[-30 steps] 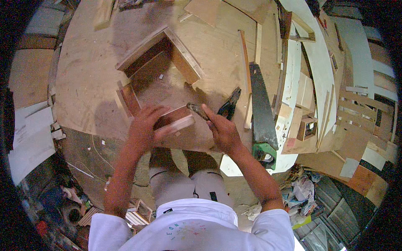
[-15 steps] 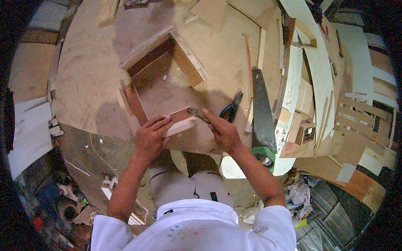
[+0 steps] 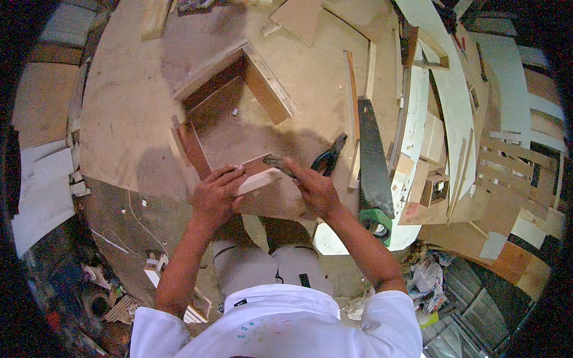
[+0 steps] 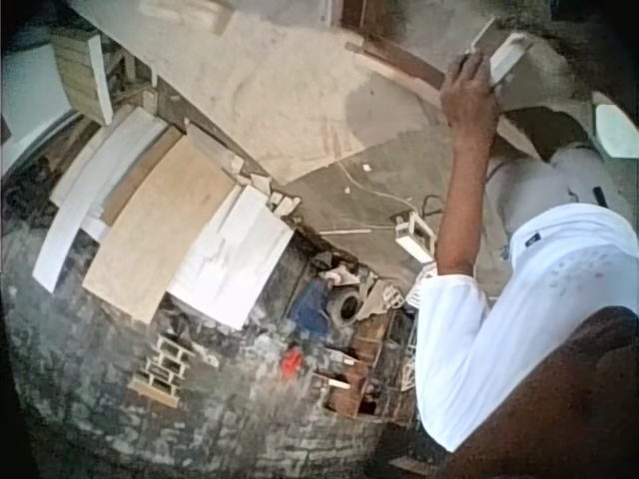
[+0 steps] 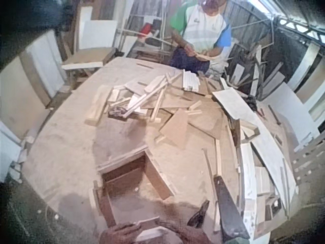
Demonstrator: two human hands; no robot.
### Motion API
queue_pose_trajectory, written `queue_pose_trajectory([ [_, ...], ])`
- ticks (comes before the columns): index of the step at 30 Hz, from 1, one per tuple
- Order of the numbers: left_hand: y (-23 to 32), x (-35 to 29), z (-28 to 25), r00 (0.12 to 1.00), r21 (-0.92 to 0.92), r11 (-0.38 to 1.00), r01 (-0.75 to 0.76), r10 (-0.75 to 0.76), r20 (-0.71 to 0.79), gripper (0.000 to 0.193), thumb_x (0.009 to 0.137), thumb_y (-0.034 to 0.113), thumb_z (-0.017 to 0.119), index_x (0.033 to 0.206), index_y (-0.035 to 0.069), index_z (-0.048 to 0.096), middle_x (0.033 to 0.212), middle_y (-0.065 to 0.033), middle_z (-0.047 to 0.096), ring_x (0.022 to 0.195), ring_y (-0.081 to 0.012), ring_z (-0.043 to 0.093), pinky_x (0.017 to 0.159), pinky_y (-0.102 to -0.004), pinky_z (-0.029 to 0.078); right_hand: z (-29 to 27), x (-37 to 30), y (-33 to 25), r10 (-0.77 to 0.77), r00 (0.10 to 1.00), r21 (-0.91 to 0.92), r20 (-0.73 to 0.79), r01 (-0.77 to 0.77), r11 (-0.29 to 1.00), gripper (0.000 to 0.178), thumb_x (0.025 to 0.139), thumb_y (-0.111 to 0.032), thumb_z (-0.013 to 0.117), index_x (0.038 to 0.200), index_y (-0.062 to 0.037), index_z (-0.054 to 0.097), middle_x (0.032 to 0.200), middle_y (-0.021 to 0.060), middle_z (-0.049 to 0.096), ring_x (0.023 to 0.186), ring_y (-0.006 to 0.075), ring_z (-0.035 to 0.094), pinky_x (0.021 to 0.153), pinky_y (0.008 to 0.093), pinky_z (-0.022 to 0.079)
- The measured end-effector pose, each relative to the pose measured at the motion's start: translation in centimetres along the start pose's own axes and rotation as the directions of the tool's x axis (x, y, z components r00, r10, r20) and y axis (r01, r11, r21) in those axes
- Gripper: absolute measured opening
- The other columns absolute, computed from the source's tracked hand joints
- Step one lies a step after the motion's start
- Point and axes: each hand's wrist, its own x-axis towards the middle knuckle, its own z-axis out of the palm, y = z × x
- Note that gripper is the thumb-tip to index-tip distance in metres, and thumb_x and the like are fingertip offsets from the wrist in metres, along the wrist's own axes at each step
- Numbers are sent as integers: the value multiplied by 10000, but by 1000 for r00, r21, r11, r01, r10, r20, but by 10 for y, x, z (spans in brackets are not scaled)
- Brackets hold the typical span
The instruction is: The person assembles a square wooden frame by joining pieces of wood and hammering nails into the corners, then uses a saw to cut a thin wooden strip on a workbench.
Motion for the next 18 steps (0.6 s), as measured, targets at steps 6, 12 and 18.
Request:
queue_pose_trajectory([
  [6,1,1,-3,999,44,999,-28,29,-33,482,753,231,829,1196,84,710,1317,-59,678,1263,-259,605,1070,-384,500,19,-18,-8,198,966,198,-168,-163,966,425,1015,-200,590,1432,-122,572,1014,186,721,917,371,714,800,440,556],
  [12,65,1,-32,965,-23,988,-155,146,-219,426,799,210,832,1175,50,712,1273,-104,694,1312,-316,577,1097,-433,467,25,-72,-63,534,776,451,-336,-365,814,342,1005,-303,617,1177,-8,630,806,107,657,744,212,650,683,361,523],
  [18,162,24,10,957,-407,869,-281,285,-53,352,824,123,799,1159,48,724,1190,-154,720,1205,-352,649,1015,-451,520,-5,-129,-74,756,454,622,-471,-437,650,254,952,-230,715,1004,-18,585,730,62,655,626,157,641,612,326,515],
])
